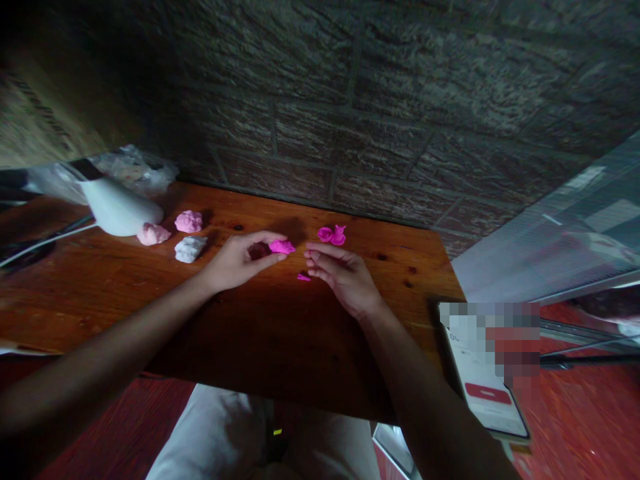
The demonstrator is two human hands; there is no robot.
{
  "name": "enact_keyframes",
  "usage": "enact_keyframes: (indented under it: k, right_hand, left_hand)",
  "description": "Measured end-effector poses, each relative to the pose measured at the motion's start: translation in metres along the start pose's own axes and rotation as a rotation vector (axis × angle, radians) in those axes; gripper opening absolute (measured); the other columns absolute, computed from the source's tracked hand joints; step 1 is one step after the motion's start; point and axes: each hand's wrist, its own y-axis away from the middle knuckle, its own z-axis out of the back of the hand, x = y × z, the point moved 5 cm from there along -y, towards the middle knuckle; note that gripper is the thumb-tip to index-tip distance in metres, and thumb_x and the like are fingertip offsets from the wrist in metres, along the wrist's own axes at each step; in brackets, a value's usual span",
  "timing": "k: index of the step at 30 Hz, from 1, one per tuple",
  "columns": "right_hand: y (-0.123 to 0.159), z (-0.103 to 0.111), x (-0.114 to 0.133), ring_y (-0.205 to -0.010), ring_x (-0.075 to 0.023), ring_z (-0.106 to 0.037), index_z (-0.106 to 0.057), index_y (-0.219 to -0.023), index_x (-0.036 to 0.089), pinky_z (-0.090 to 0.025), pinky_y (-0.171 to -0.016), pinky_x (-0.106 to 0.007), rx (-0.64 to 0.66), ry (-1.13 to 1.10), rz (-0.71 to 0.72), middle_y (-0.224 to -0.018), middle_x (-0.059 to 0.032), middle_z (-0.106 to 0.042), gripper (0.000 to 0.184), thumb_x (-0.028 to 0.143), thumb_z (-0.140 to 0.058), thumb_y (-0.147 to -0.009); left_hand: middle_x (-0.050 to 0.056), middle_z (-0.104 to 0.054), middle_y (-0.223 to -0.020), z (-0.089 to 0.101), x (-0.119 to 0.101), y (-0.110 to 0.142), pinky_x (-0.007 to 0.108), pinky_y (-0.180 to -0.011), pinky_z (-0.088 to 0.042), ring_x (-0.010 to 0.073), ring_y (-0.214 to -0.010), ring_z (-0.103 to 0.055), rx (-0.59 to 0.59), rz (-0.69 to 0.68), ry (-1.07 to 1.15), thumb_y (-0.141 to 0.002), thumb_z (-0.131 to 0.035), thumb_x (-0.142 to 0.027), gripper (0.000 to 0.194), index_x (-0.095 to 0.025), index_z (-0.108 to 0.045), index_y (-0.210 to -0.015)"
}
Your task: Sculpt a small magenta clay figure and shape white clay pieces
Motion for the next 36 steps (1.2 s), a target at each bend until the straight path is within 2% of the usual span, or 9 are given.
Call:
enact_keyframes:
  k: [3, 6, 13, 18, 21, 25, 29, 33, 36]
  right_hand:
    - [0.001, -0.001, 0.003, -0.074, -0.0151, -0.073, -0.080, -0.097, 0.026, -0.062, -0.074, -0.032, -0.064, 0.211, 0.133, -0.094, -0.0018, -0.080, 0.027, 0.043, -0.080, -0.076]
    - [0.005, -0.006, 0.007, -0.080, -0.0180, -0.075, -0.080, -0.098, 0.026, -0.062, -0.079, -0.033, -0.093, 0.356, 0.253, -0.097, -0.0021, -0.080, 0.021, 0.039, -0.076, -0.081]
    - [0.016, -0.014, 0.020, -0.091, -0.0209, -0.076, -0.080, -0.101, 0.030, -0.059, -0.087, -0.036, -0.042, 0.617, 0.416, -0.102, -0.0014, -0.080, 0.017, 0.029, -0.070, -0.087]
    - [0.019, -0.016, 0.025, -0.070, -0.0173, -0.073, -0.080, -0.086, 0.027, -0.057, -0.070, -0.029, -0.069, 0.763, 0.487, -0.081, 0.0007, -0.079, 0.015, 0.019, -0.068, -0.081]
    - [0.017, -0.015, 0.021, -0.069, -0.0168, -0.071, -0.078, -0.082, 0.025, -0.055, -0.070, -0.029, -0.112, 0.659, 0.432, -0.077, 0.0007, -0.078, 0.014, 0.018, -0.069, -0.075]
    - [0.008, -0.007, 0.013, -0.064, -0.0150, -0.068, -0.076, -0.076, 0.021, -0.055, -0.066, -0.029, -0.216, 0.277, 0.257, -0.075, -0.0004, -0.076, 0.010, 0.024, -0.073, -0.067]
    - [0.001, 0.005, 0.012, -0.057, -0.0089, -0.057, -0.077, -0.074, 0.021, -0.048, -0.057, -0.023, -0.281, -0.012, 0.153, -0.070, 0.0024, -0.071, 0.011, 0.023, -0.078, -0.062]
    - [0.001, 0.007, 0.012, -0.063, -0.0058, -0.056, -0.080, -0.082, 0.024, -0.047, -0.061, -0.020, -0.198, -0.168, 0.071, -0.073, 0.0037, -0.068, 0.020, 0.028, -0.085, -0.063]
    - [0.002, -0.001, 0.011, -0.066, -0.0058, -0.058, -0.080, -0.082, 0.023, -0.050, -0.064, -0.019, -0.083, -0.219, -0.003, -0.074, 0.0028, -0.068, 0.027, 0.038, -0.089, -0.062]
  left_hand:
    - [0.012, -0.075, -0.114, -0.010, -0.002, 0.002, 0.032, -0.085, -0.057, 0.0199, -0.095, -0.072, 0.053, 0.026, 0.246, -0.086, -0.071, -0.035, 0.036, -0.014, -0.069, -0.115]
    - [0.012, -0.075, -0.114, -0.017, -0.004, 0.003, 0.034, -0.089, -0.057, 0.0207, -0.099, -0.072, 0.097, 0.039, 0.358, -0.085, -0.073, -0.036, 0.035, -0.014, -0.070, -0.113]
    - [0.011, -0.076, -0.111, -0.018, -0.004, 0.003, 0.037, -0.093, -0.057, 0.0210, -0.100, -0.072, 0.106, 0.060, 0.406, -0.084, -0.074, -0.035, 0.033, -0.014, -0.072, -0.109]
    - [0.011, -0.077, -0.109, -0.023, -0.006, 0.005, 0.036, -0.092, -0.058, 0.0209, -0.098, -0.073, 0.172, 0.058, 0.445, -0.085, -0.074, -0.034, 0.031, -0.015, -0.073, -0.108]
    - [0.011, -0.077, -0.110, -0.024, -0.009, 0.005, 0.037, -0.094, -0.057, 0.0207, -0.100, -0.073, 0.194, 0.048, 0.481, -0.085, -0.074, -0.032, 0.030, -0.014, -0.072, -0.109]
    - [0.012, -0.077, -0.111, -0.022, -0.015, 0.004, 0.037, -0.097, -0.057, 0.0215, -0.102, -0.073, 0.178, 0.063, 0.525, -0.084, -0.076, -0.033, 0.033, -0.013, -0.072, -0.111]
    - [0.012, -0.077, -0.112, -0.022, -0.017, 0.004, 0.039, -0.097, -0.056, 0.0234, -0.103, -0.073, 0.183, 0.089, 0.533, -0.083, -0.077, -0.037, 0.037, -0.013, -0.073, -0.110]
    - [0.013, -0.076, -0.116, -0.016, -0.009, 0.002, 0.038, -0.097, -0.055, 0.0238, -0.105, -0.072, 0.117, 0.084, 0.411, -0.084, -0.075, -0.039, 0.038, -0.013, -0.072, -0.111]
    - [0.013, -0.076, -0.116, -0.003, -0.004, -0.001, 0.037, -0.096, -0.054, 0.0241, -0.104, -0.072, 0.016, 0.032, 0.204, -0.086, -0.071, -0.042, 0.039, -0.013, -0.072, -0.112]
